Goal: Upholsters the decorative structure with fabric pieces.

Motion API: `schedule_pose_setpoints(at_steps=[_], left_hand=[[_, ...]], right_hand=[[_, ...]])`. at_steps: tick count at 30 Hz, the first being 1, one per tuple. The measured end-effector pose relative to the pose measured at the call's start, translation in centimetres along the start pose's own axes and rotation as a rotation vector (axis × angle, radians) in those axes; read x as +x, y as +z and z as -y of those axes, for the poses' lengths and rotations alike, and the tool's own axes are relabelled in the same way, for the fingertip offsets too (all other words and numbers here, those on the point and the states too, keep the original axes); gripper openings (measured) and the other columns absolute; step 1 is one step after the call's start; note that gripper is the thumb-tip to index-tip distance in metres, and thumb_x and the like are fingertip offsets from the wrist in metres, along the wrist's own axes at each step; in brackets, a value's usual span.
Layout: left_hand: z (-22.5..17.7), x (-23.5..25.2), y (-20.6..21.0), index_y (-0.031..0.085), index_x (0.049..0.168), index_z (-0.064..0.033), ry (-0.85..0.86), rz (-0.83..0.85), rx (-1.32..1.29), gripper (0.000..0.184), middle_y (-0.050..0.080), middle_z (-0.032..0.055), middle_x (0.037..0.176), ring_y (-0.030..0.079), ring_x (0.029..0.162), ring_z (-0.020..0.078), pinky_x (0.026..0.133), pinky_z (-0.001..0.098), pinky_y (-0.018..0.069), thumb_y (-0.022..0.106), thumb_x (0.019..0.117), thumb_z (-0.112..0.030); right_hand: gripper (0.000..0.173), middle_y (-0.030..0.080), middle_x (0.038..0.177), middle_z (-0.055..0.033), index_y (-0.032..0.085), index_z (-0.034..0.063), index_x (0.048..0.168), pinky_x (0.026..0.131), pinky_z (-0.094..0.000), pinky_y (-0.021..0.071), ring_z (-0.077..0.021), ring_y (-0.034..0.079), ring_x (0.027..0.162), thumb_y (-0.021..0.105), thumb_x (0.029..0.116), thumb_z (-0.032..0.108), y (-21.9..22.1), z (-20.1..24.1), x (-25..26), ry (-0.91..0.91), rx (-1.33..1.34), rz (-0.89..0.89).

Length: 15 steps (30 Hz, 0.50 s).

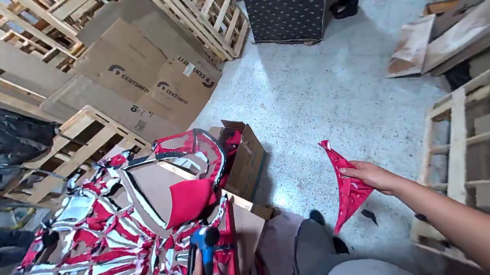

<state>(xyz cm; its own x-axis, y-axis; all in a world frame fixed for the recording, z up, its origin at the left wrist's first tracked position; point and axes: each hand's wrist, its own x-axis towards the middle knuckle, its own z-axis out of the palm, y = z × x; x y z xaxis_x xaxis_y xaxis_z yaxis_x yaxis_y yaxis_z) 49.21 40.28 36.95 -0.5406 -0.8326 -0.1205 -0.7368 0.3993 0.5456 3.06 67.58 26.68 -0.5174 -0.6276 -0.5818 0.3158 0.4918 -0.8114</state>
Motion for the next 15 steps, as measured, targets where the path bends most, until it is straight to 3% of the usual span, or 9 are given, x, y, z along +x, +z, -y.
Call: schedule_pose_setpoints(at_steps=[2, 4, 9, 12, 15], left_hand=[[-1.0, 5.4, 0.9, 0.043, 0.157, -0.0095, -0.044, -0.043, 0.154, 0.066, 0.065, 0.0313, 0.125, 0.065, 0.111, 0.0478, 0.097, 0.0671, 0.0486, 0.065, 0.0966, -0.023], [-1.2, 11.6, 1.9, 0.044, 0.157, -0.0161, -0.115, -0.095, 0.249, 0.065, 0.064, 0.0322, 0.122, 0.064, 0.109, 0.0516, 0.093, 0.0699, 0.0489, 0.066, 0.0967, -0.022], [4.1, 25.1, 4.3, 0.048, 0.155, -0.0143, -0.272, -0.305, 0.422, 0.058, 0.063, 0.0348, 0.124, 0.062, 0.114, 0.0535, 0.095, 0.0666, 0.0498, 0.064, 0.0992, -0.018], [8.1, 28.0, 4.7, 0.048, 0.154, -0.0088, -0.415, -0.376, 0.377, 0.053, 0.059, 0.0375, 0.130, 0.056, 0.121, 0.0573, 0.102, 0.0679, 0.0450, 0.057, 0.1028, -0.020], [9.5, 28.1, 4.4, 0.046, 0.155, -0.0075, -0.624, -0.392, 0.298, 0.054, 0.053, 0.0347, 0.142, 0.051, 0.133, 0.0524, 0.110, 0.0631, 0.0409, 0.051, 0.1050, -0.028]], right_hand=[[0.036, 0.072, 0.107, -0.0142, 0.057, 0.0031, 0.133, 0.085, -0.0426, 0.0598, -0.0220, 0.072, 0.093, 0.061, 0.1046, 0.026, 0.6, 2.2, 4.0, -0.013, -0.041, 0.053], [0.040, 0.071, 0.112, -0.0140, 0.053, 0.0049, 0.138, 0.088, -0.0428, 0.0594, -0.0219, 0.071, 0.097, 0.061, 0.1040, 0.024, 1.4, 4.9, 8.8, -0.050, -0.104, 0.115], [0.044, 0.070, 0.119, -0.0136, 0.051, 0.0075, 0.143, 0.093, -0.0435, 0.0581, -0.0216, 0.071, 0.104, 0.061, 0.1043, 0.025, 7.1, 12.0, 21.3, -0.090, -0.205, 0.208], [0.042, 0.070, 0.119, -0.0142, 0.053, 0.0069, 0.141, 0.095, -0.0455, 0.0570, -0.0225, 0.070, 0.105, 0.058, 0.1055, 0.030, 12.2, 15.3, 27.8, -0.083, -0.228, 0.243], [0.043, 0.069, 0.119, -0.0155, 0.056, 0.0067, 0.138, 0.096, -0.0488, 0.0550, -0.0249, 0.069, 0.107, 0.056, 0.1061, 0.036, 16.9, 18.4, 33.6, -0.074, -0.300, 0.313]])
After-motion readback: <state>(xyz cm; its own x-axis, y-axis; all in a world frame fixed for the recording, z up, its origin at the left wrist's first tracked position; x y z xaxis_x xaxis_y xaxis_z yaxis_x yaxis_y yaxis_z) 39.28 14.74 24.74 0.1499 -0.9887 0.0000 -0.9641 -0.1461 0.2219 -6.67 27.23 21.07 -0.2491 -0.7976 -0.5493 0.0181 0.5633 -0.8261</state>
